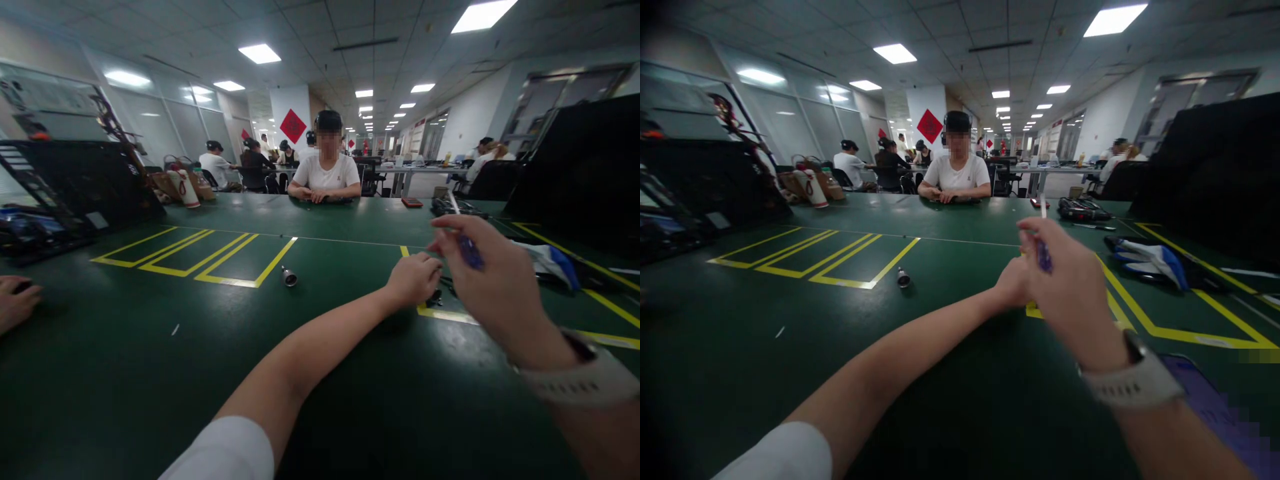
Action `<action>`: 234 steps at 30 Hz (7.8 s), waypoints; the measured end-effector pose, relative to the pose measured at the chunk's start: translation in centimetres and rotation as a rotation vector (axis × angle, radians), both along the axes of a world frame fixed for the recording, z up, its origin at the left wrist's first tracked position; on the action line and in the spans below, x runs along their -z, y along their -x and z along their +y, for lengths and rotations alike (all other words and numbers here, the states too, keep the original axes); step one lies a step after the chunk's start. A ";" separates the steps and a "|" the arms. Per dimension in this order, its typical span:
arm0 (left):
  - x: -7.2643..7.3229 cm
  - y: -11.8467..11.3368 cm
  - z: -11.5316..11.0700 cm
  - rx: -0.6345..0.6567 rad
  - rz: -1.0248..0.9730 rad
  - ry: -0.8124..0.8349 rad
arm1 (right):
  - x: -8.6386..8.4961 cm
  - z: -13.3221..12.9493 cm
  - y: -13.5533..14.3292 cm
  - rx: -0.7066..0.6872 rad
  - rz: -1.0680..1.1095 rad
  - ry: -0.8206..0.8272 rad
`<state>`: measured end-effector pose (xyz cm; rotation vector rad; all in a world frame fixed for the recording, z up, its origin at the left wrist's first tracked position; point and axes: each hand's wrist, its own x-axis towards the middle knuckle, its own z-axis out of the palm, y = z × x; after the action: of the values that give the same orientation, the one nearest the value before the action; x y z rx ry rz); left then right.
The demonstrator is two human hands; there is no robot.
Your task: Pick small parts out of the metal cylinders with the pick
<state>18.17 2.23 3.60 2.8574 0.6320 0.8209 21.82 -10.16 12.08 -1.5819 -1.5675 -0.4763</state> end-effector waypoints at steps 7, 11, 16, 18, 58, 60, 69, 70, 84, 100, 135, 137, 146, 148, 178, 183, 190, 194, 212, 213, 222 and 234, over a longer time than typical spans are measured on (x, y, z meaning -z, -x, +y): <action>-0.5 6.2 -1.3 -0.021 0.017 -0.025 | 4.3 4.9 -9.6 0.197 -0.233 0.649; -1.0 9.2 -2.6 0.040 0.063 0.000 | 6.6 4.9 -11.0 0.142 -0.256 0.715; -0.7 10.9 -3.5 0.079 0.068 0.013 | 8.0 6.1 -11.8 0.148 -0.310 0.779; -0.5 11.1 -3.6 0.087 0.077 0.020 | 8.7 6.6 -11.8 0.158 -0.335 0.805; 0.2 20.2 -5.8 -0.118 0.106 0.205 | 9.2 -5.9 10.6 -0.312 -0.407 0.742; 0.5 20.9 -5.3 -0.206 0.054 0.255 | 8.9 -4.6 11.9 -0.369 -0.409 0.692; 0.9 22.1 -5.7 -0.344 -0.140 0.383 | 9.1 -2.5 10.4 -0.443 -0.024 0.624; 0.6 22.0 -6.1 -0.349 -0.169 0.390 | 8.9 -2.4 10.0 -0.445 0.108 0.643; -0.8 20.4 -12.2 -0.073 -0.268 0.798 | 5.7 -4.2 10.1 -0.674 1.533 0.751; -1.4 20.5 -14.7 -0.051 -0.848 1.366 | 6.0 -5.7 8.9 -0.646 0.979 0.723; -2.9 22.6 -13.3 -0.136 -0.971 1.572 | 5.4 -6.0 5.7 -0.717 0.235 0.696; -2.6 22.4 -13.8 -0.125 -0.931 1.559 | 5.4 -5.8 5.6 -0.709 0.263 0.713; 0.0 21.5 -14.6 0.008 -0.783 1.242 | 6.4 -4.8 5.4 -0.641 0.489 0.882; 0.6 21.3 -14.2 -0.028 -0.776 1.160 | 6.5 -4.6 5.2 -0.585 0.563 0.882; 1.4 19.6 -15.9 -0.011 -0.684 1.419 | 6.0 -3.7 3.7 -0.751 0.936 1.033; 0.9 19.7 -15.9 -0.028 -0.658 1.411 | 6.0 -3.5 3.4 -0.702 1.001 0.944; -0.5 20.8 -14.9 -0.125 -0.801 1.496 | 5.6 -3.8 3.8 -0.705 0.812 1.005; -1.1 21.1 -14.7 -0.136 -0.849 1.522 | 5.7 -3.9 4.2 -0.690 0.721 0.994; -1.1 21.3 -14.4 -0.281 -0.833 1.556 | 6.2 -4.8 4.8 -0.785 1.241 0.739; -1.0 21.3 -14.3 -0.279 -0.842 1.553 | 6.2 -4.9 5.0 -0.794 1.198 0.744; -0.6 21.2 -14.0 -0.297 -0.925 1.520 | 6.9 -5.6 7.2 -0.784 0.828 0.953; -1.0 21.0 -14.1 -0.328 -0.924 1.537 | 7.5 -6.3 7.4 -0.768 0.342 0.841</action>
<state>-2.86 -11.88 4.59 0.8976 0.9350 0.9134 14.44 -16.45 4.53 -1.3301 -2.0355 0.9267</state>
